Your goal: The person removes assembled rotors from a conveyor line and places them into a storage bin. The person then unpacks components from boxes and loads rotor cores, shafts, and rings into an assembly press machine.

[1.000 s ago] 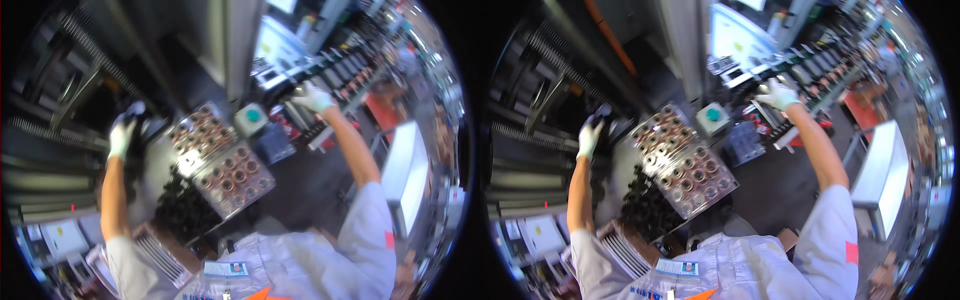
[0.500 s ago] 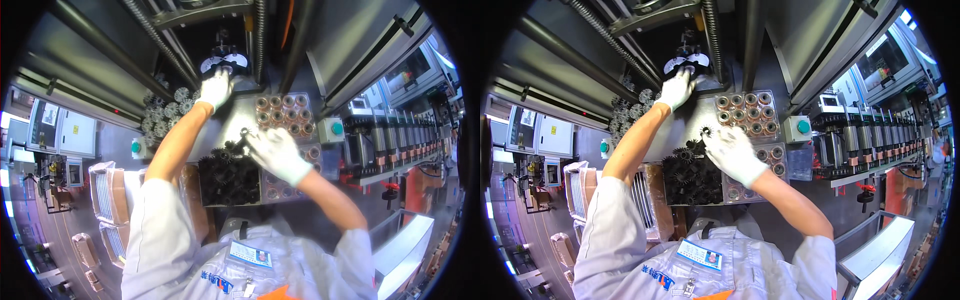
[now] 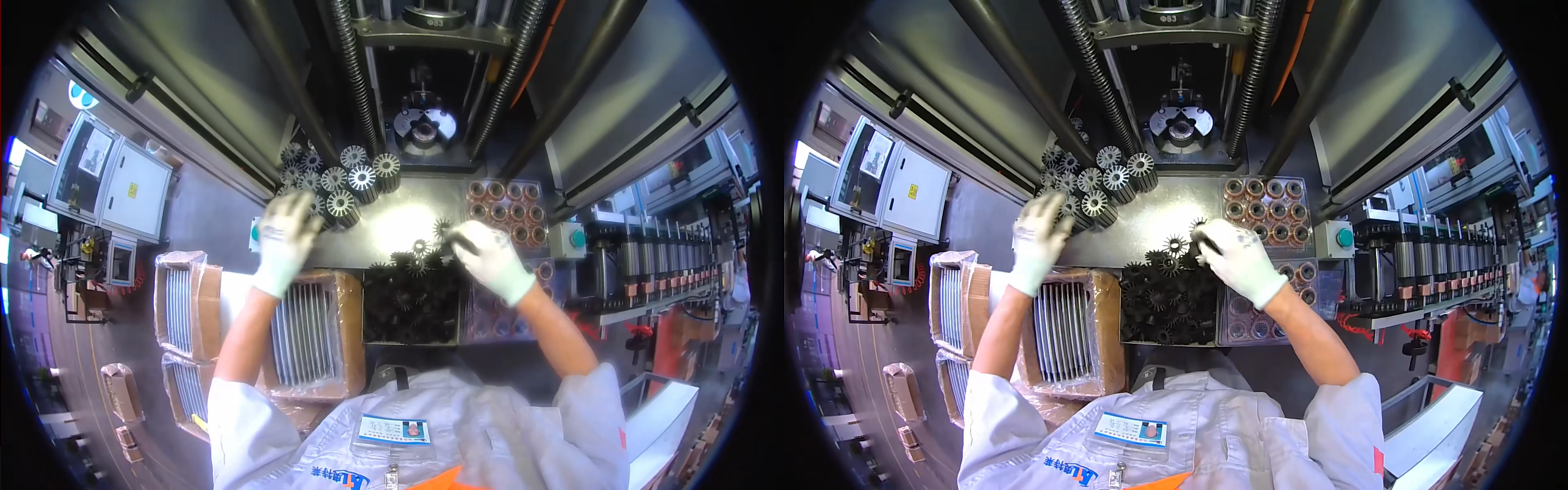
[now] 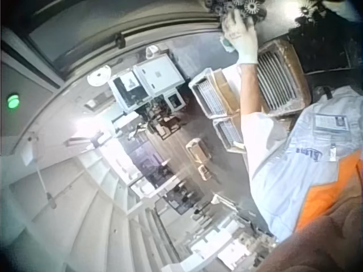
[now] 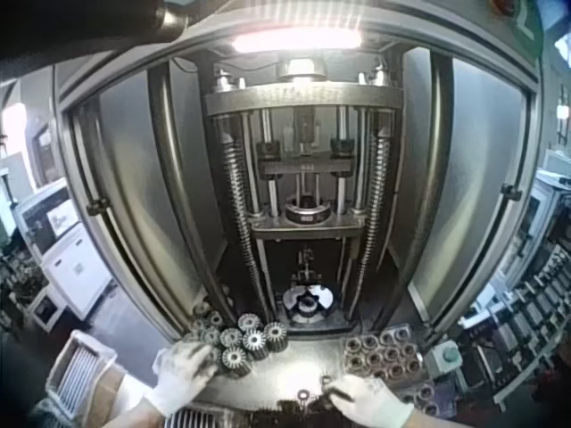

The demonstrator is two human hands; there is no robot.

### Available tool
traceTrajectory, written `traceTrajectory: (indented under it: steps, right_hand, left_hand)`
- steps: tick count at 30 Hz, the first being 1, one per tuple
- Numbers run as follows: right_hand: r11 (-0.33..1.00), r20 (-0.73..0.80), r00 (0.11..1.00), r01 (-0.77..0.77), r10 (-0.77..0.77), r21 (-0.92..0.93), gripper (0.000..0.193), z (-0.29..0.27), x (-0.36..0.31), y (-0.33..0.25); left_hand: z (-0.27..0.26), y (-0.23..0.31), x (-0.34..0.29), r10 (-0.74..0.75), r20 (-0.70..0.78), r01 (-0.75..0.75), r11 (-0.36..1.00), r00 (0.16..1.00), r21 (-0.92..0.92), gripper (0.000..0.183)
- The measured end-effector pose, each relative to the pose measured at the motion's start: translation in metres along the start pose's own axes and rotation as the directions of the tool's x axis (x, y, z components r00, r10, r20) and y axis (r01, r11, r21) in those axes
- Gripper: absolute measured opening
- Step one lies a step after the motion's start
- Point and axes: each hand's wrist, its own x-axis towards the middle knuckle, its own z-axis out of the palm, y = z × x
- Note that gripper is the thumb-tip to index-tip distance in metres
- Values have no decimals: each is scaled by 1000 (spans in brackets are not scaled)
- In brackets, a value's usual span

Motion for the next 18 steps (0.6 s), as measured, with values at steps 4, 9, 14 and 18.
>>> traceTrajectory:
  steps: [4,9,14,18]
  right_hand:
    - [887,172,979,-176,111,428,19,-20,-18,-19]
    - [810,99,904,-418,416,412,25,-27,-57,-17]
    - [660,260,906,-422,335,621,27,-26,-65,-9]
    - [662,216,902,-423,374,619,25,-26,-41,-18]
  left_hand:
    - [31,7,6,116,60,-118,993,991,20,46]
    - [45,21,21,204,65,-208,977,977,53,39]
    - [41,23,11,158,167,-185,971,973,155,44]
    - [24,31,-8,204,87,-215,965,975,148,37]
